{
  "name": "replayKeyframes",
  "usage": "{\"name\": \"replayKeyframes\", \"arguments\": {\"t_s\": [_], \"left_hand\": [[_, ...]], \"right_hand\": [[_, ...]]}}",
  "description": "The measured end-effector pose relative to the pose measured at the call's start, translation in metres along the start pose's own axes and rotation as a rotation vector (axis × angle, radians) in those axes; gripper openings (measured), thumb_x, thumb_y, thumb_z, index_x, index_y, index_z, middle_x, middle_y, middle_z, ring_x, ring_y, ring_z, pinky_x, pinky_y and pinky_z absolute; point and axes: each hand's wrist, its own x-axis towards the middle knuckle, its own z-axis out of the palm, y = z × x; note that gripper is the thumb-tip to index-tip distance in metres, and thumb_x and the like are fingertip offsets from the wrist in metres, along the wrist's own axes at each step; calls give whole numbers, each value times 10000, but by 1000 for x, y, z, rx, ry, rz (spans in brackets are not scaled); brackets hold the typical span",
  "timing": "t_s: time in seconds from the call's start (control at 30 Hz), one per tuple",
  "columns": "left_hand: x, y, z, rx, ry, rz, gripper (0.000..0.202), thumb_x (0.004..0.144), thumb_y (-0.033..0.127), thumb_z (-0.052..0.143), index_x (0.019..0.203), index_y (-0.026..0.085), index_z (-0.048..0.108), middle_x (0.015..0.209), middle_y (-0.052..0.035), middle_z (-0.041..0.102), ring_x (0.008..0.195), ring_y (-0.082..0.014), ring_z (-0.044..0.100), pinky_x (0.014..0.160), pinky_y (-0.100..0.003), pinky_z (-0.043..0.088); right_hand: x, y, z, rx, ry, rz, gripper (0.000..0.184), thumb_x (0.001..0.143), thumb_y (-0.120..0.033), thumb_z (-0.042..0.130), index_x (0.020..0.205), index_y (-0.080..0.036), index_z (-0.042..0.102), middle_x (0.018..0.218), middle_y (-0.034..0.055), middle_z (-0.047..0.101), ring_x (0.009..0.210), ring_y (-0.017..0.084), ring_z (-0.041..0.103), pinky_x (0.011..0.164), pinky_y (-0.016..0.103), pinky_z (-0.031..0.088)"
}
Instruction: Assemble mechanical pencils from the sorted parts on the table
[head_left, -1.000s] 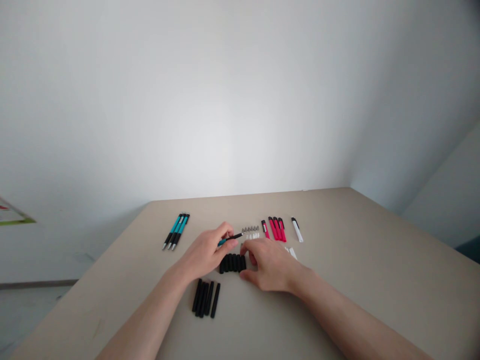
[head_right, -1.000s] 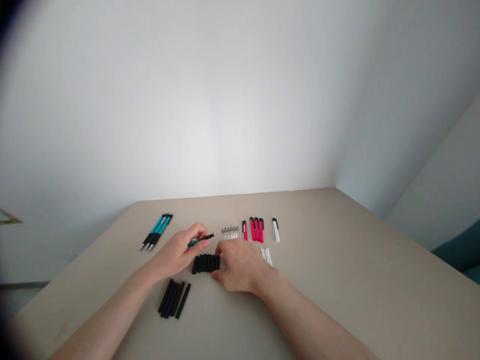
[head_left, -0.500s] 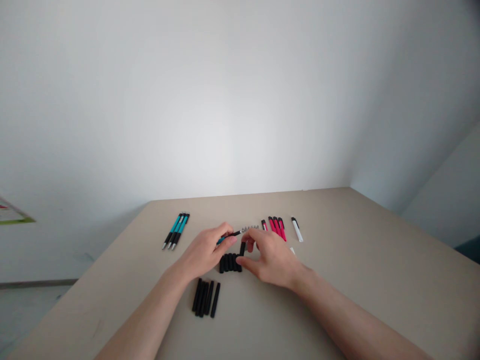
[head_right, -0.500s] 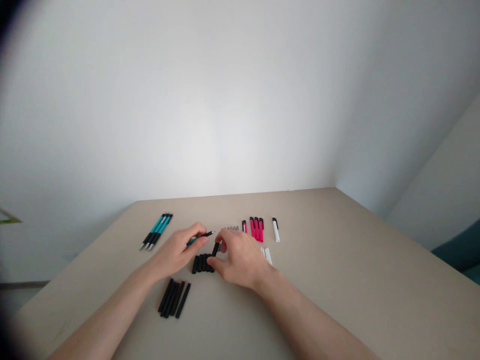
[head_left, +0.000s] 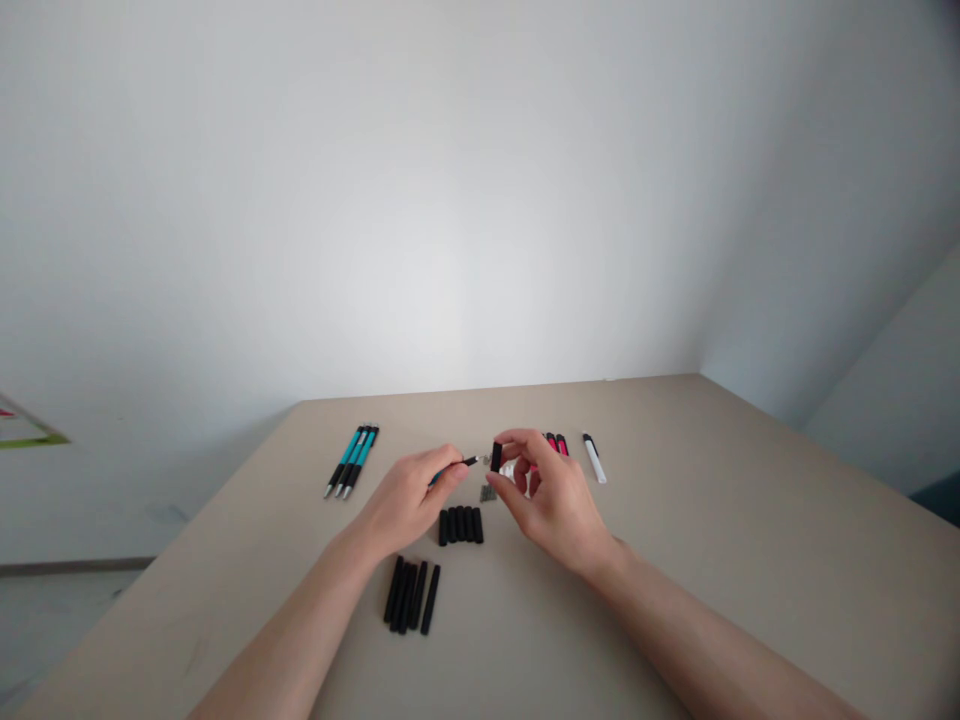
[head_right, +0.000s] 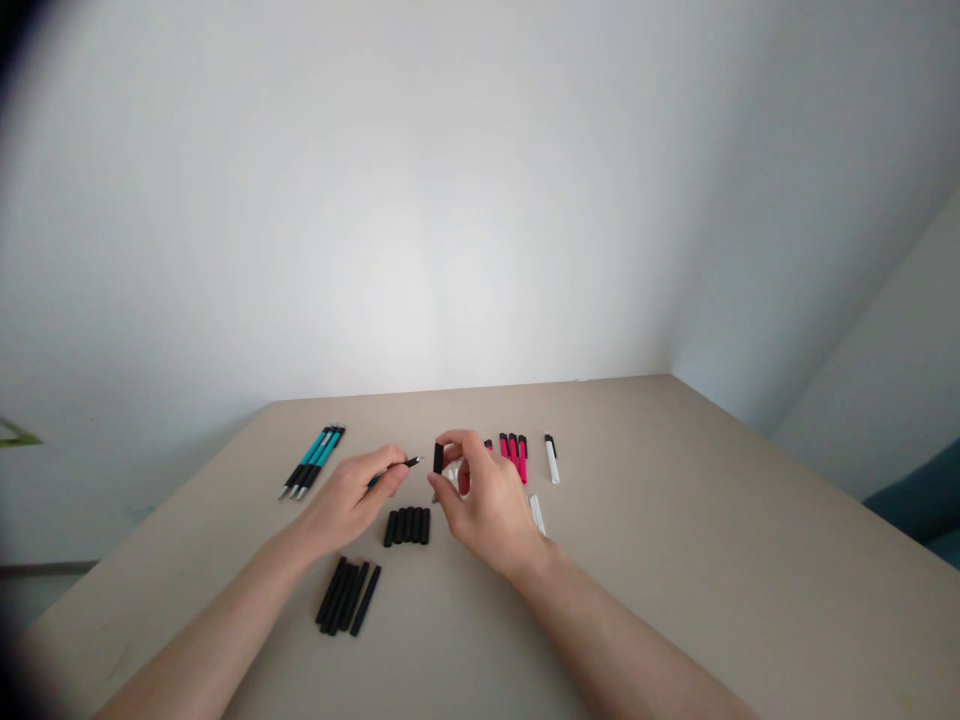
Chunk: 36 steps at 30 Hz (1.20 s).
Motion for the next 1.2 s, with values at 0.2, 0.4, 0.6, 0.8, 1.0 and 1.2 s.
{"name": "replayKeyframes", "arguments": {"t_s": [0.2, 0.4, 0.6, 0.8, 1.0, 1.2], "left_hand": [[-1, 1, 0, -6, 43, 24, 305, 979, 314, 321, 725, 189, 434, 635, 38, 458, 603, -106, 444, 616, -225, 334], [0, 2, -2, -12, 63, 23, 310, 977, 314, 319, 714, 191, 428, 625, 39, 453, 589, -108, 442, 608, -228, 334], [0, 4, -3, -26, 78, 34, 312, 976, 301, 319, 704, 189, 423, 601, 47, 441, 565, -102, 432, 592, -224, 325], [-2, 5, -2, -21, 85, 20, 329, 975, 306, 310, 684, 191, 411, 591, 47, 433, 552, -102, 426, 584, -226, 321], [-1, 5, -2, -21, 93, 22, 336, 975, 304, 308, 675, 191, 408, 583, 48, 434, 542, -101, 426, 577, -225, 323], [1, 5, -2, -11, 96, 23, 337, 973, 305, 311, 670, 190, 406, 582, 46, 433, 544, -102, 426, 578, -226, 324]], "right_hand": [[0, -2, -1, 34, 5, 6, 413, 810, -207, 574, 1191, -239, 418, 889, 5, 644, 604, 117, 544, 556, 235, 430], [-1, -1, 1, 88, 12, -6, 431, 819, -169, 537, 1223, -241, 401, 925, 12, 659, 609, 111, 556, 565, 228, 441], [-2, 2, 3, 130, 47, -10, 328, 831, -167, 524, 1148, -237, 479, 940, 23, 667, 601, 111, 550, 551, 226, 443], [-1, 3, 5, 163, 57, 2, 321, 835, -171, 538, 1147, -234, 502, 929, 22, 667, 597, 107, 548, 544, 220, 440], [-1, 4, 6, 154, 53, 2, 333, 827, -171, 558, 1149, -239, 510, 914, 14, 654, 607, 106, 541, 538, 216, 432], [-2, 4, 4, 125, 59, -39, 355, 837, -180, 549, 1189, -222, 525, 881, 18, 624, 578, 104, 515, 537, 227, 427]]}}
